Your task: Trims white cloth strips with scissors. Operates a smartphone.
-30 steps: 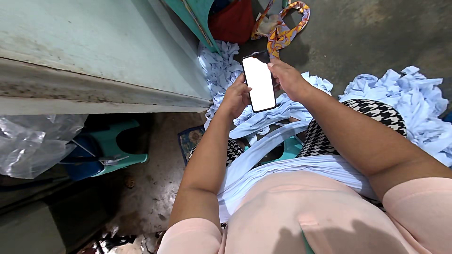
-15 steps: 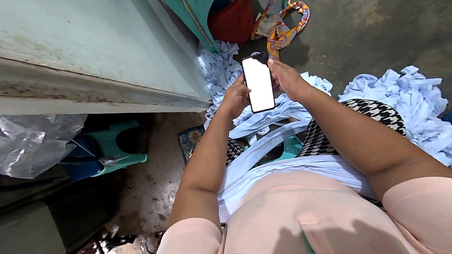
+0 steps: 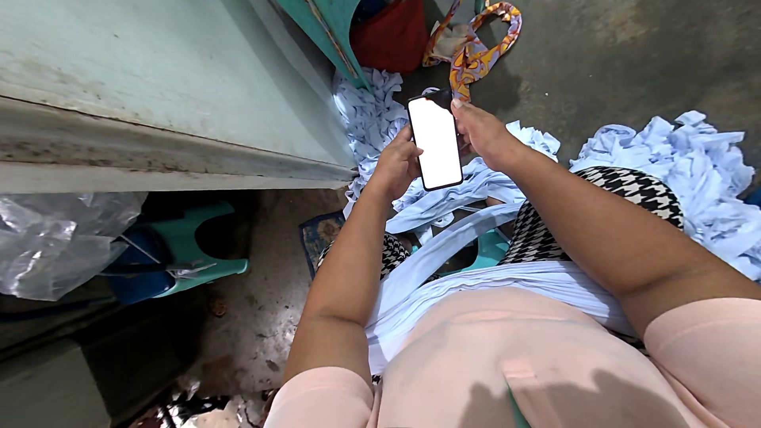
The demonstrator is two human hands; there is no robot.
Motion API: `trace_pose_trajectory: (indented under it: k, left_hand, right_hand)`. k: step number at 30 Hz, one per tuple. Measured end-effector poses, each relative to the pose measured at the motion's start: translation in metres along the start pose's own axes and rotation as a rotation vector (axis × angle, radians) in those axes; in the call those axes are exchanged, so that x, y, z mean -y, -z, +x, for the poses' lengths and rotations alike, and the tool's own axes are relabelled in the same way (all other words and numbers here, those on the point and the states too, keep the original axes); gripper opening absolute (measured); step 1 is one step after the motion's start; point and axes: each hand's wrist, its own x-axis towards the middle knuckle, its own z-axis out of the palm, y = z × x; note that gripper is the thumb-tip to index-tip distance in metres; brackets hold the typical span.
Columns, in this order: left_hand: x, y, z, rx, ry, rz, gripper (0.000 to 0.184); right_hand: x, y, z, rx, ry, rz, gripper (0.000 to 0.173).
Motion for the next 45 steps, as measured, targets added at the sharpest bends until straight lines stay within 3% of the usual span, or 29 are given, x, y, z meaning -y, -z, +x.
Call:
trace_pose_trajectory:
  k: [31,45]
  left_hand:
    - [0.000,0.001,0.000,0.007,0.006,0.023,0.055]
    - [-0.001,0.005,0.003,-0.086,-0.050,-0.005,0.054]
  right_hand:
    - [0.000,-0.001,0.000,-0.010,-0.020,0.008,0.060]
    - [-0.009,-0.010,0.001,0.108,-0.088,-0.082,0.043]
